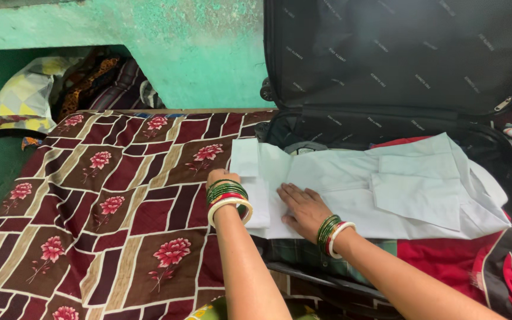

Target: The person packs various clothes, including floral-patterned shirts, a yellow top, and a leopard-print garment, into a black suitcase positioned on a bed.

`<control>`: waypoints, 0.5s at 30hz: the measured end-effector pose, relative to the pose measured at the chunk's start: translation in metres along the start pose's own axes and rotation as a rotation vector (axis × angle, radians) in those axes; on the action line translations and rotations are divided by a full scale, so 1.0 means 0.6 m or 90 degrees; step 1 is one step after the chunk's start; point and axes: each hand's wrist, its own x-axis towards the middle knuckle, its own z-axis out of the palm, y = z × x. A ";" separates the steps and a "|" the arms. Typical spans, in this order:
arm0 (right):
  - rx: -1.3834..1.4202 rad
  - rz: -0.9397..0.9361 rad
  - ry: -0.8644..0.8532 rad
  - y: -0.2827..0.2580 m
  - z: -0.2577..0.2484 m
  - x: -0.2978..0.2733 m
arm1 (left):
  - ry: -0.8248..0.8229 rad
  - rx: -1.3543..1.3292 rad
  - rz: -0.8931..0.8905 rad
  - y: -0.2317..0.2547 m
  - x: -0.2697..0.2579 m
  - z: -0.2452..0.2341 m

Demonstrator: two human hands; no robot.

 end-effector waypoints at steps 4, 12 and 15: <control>0.136 0.013 0.071 0.007 -0.008 0.020 | -0.035 -0.013 0.017 0.014 0.010 -0.029; 0.490 0.427 0.169 0.000 -0.041 0.047 | -0.042 -0.001 0.039 0.030 -0.013 -0.041; 0.669 0.489 0.073 0.016 -0.028 0.053 | -0.039 0.004 0.057 0.011 0.011 -0.011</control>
